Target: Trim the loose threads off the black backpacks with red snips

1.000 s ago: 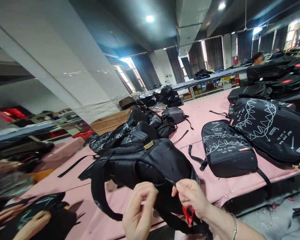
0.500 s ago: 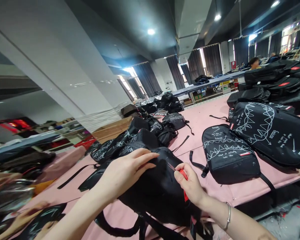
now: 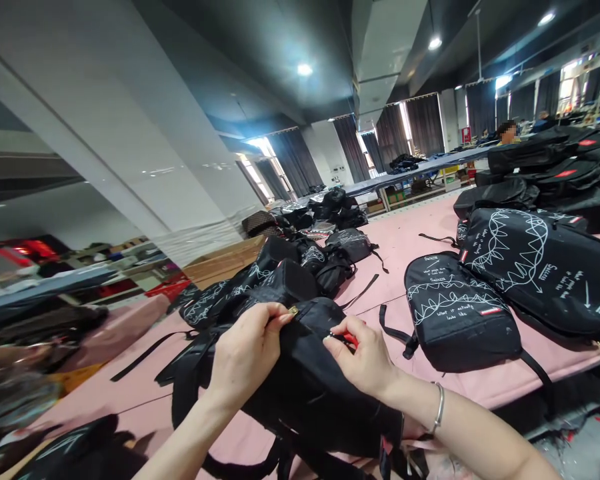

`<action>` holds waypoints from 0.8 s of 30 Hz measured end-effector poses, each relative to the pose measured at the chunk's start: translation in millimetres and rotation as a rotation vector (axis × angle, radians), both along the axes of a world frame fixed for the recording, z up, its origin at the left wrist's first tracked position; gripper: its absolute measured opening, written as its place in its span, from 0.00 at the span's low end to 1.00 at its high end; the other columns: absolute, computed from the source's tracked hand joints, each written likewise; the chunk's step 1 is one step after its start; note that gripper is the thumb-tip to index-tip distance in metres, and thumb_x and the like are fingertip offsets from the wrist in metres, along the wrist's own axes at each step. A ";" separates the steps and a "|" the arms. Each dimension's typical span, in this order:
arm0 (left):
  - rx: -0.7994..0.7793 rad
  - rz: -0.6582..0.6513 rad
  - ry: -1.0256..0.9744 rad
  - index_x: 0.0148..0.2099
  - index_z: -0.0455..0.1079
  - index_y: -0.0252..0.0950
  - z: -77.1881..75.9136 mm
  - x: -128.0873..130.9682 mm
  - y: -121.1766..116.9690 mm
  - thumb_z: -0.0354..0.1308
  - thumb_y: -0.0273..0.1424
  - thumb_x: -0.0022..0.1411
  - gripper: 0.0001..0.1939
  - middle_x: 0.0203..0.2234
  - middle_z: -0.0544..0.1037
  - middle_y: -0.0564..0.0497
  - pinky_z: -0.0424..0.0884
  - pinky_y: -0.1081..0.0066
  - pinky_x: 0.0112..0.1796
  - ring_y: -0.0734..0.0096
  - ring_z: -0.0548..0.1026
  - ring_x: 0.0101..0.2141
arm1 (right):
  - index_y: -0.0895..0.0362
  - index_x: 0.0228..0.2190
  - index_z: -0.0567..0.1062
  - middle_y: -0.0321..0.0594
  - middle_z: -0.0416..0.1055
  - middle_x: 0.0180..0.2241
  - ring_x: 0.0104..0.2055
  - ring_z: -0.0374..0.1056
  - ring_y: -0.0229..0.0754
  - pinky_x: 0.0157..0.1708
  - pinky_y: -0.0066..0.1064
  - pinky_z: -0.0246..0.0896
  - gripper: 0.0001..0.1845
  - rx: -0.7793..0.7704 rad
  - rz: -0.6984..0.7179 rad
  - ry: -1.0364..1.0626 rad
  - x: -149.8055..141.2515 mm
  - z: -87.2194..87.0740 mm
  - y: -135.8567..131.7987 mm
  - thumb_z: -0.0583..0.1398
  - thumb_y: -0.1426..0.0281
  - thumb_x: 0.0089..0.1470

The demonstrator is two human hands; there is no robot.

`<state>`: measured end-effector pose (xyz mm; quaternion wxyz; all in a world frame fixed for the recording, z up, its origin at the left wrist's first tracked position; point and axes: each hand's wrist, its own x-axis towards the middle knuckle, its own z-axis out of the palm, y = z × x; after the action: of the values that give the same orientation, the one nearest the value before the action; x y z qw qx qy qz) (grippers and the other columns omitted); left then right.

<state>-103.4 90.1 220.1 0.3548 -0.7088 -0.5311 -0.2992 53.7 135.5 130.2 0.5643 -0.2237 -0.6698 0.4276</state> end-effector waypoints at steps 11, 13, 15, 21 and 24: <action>-0.047 -0.073 -0.105 0.31 0.61 0.36 -2.7 4.7 -2.9 0.47 0.27 0.61 0.06 0.24 0.71 0.53 0.64 0.76 0.26 0.74 0.70 0.25 | 0.56 0.31 0.70 0.36 0.71 0.29 0.27 0.65 0.36 0.28 0.26 0.57 0.08 0.162 -0.058 -0.126 -15.3 16.2 -0.1 0.57 0.64 0.52; -0.064 -0.093 -0.163 0.30 0.61 0.36 -0.9 5.6 -5.3 0.47 0.27 0.61 0.06 0.24 0.71 0.53 0.64 0.76 0.26 0.74 0.70 0.25 | 0.56 0.30 0.70 0.36 0.70 0.28 0.26 0.63 0.35 0.28 0.26 0.56 0.08 0.125 -0.036 -0.095 -13.9 13.7 2.4 0.57 0.64 0.52; -0.099 -0.147 -0.264 0.30 0.62 0.36 1.9 5.1 -9.3 0.48 0.27 0.60 0.07 0.22 0.69 0.53 0.62 0.75 0.25 0.75 0.68 0.23 | 0.57 0.29 0.70 0.35 0.68 0.27 0.25 0.61 0.34 0.26 0.25 0.55 0.10 0.027 -0.012 -0.033 -13.0 9.2 10.1 0.58 0.62 0.51; -0.198 -0.441 -0.313 0.26 0.61 0.36 -0.2 5.0 -23.3 0.41 0.30 0.64 0.15 0.21 0.67 0.51 0.64 0.70 0.28 0.71 0.67 0.25 | 0.57 0.23 0.62 0.28 0.54 0.16 0.17 0.49 0.30 0.16 0.22 0.44 0.24 -0.272 0.189 0.081 -18.6 9.1 64.4 0.53 0.49 0.50; -0.028 -0.071 -0.114 0.39 0.66 0.34 -16.1 16.8 -27.2 0.51 0.33 0.60 0.08 0.34 0.72 0.44 0.64 0.62 0.40 0.61 0.69 0.38 | 0.58 0.17 0.61 0.26 0.52 0.14 0.15 0.45 0.27 0.14 0.22 0.37 0.27 -0.302 0.428 -0.047 -21.2 23.7 82.2 0.62 0.49 0.39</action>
<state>-86.6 62.9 203.9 0.3031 -0.7139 -0.5292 -0.3440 32.6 217.7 153.9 0.4057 -0.1684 -0.6434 0.6270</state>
